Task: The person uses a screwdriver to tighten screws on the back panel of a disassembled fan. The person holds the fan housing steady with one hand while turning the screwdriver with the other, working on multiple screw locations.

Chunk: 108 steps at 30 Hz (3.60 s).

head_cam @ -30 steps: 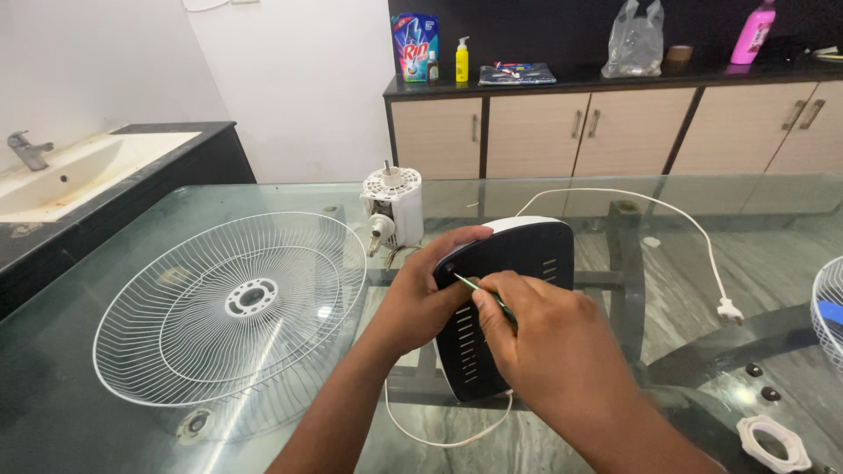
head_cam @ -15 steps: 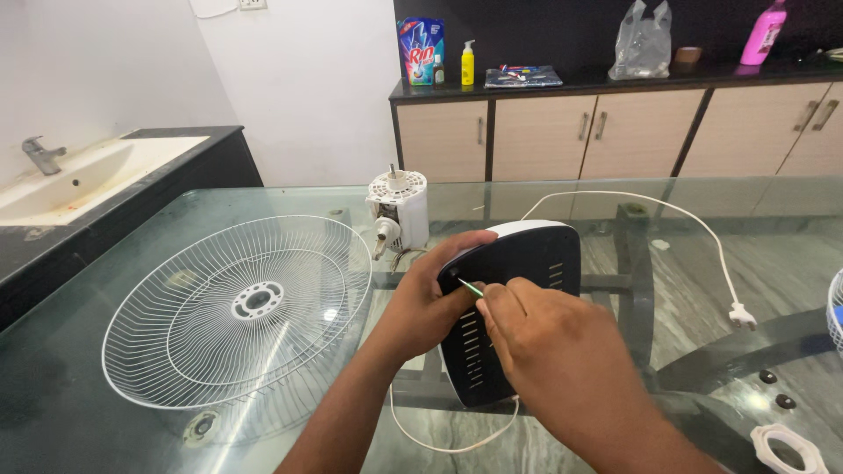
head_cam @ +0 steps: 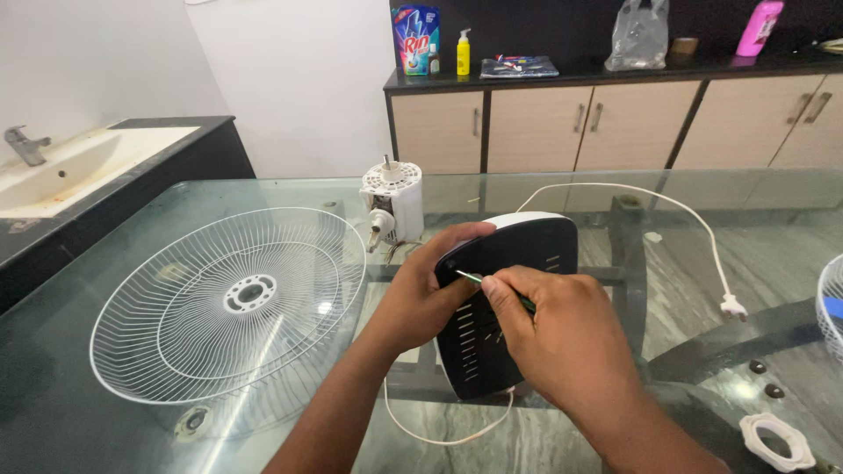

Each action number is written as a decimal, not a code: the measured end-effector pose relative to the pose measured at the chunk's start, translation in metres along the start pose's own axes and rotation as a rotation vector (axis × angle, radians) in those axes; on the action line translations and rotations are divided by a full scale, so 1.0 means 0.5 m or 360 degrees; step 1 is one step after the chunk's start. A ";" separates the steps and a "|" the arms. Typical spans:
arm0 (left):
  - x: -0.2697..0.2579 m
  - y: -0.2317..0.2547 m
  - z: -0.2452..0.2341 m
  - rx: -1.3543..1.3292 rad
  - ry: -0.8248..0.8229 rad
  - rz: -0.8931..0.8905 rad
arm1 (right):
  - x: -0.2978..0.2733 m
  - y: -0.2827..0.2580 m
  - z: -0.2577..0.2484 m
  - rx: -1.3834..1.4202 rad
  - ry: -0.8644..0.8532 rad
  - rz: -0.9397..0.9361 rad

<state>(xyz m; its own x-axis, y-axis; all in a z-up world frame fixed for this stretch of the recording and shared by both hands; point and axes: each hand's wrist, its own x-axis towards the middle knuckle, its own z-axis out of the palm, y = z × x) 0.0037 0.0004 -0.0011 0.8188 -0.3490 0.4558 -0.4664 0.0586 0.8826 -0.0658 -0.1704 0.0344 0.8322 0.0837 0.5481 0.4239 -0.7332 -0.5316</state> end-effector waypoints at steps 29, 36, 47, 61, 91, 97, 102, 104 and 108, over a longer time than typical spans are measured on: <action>-0.030 0.163 -0.057 0.2074 0.0204 -0.0316 | 0.020 -0.013 -0.062 -0.0143 -0.0201 -0.0092; -0.030 0.172 -0.056 0.2204 0.0250 -0.0573 | 0.014 0.012 -0.058 -0.0113 0.0018 -0.0359; -0.033 0.171 -0.079 0.2280 0.0031 -0.0456 | 0.045 0.031 -0.136 -0.0208 0.0237 -0.0002; -0.050 0.184 -0.086 0.2212 0.0012 -0.0377 | 0.053 0.019 -0.124 -0.0178 -0.0131 0.0256; -0.045 0.165 -0.077 0.1928 -0.0111 -0.0239 | 0.019 0.013 -0.055 -0.0015 -0.0094 -0.0794; -0.045 0.165 -0.066 0.1765 -0.0162 -0.0043 | 0.009 -0.009 -0.051 0.0118 -0.0011 -0.0779; -0.043 0.156 -0.058 0.1739 -0.0209 0.0020 | 0.004 0.000 -0.053 0.0061 -0.0008 -0.0704; -0.042 0.164 -0.055 0.1722 -0.0214 -0.0067 | 0.007 0.001 -0.062 0.0007 0.0007 -0.0702; -0.037 0.165 -0.046 0.1734 -0.0211 -0.0282 | 0.009 0.017 -0.081 -0.0071 -0.0067 -0.0602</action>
<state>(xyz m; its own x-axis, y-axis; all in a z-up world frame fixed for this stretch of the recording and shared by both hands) -0.0422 0.0329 0.0657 0.8909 -0.3723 0.2601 -0.4445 -0.8322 0.3315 -0.0729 -0.2036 0.0582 0.6343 0.3811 0.6726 0.6888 -0.6737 -0.2678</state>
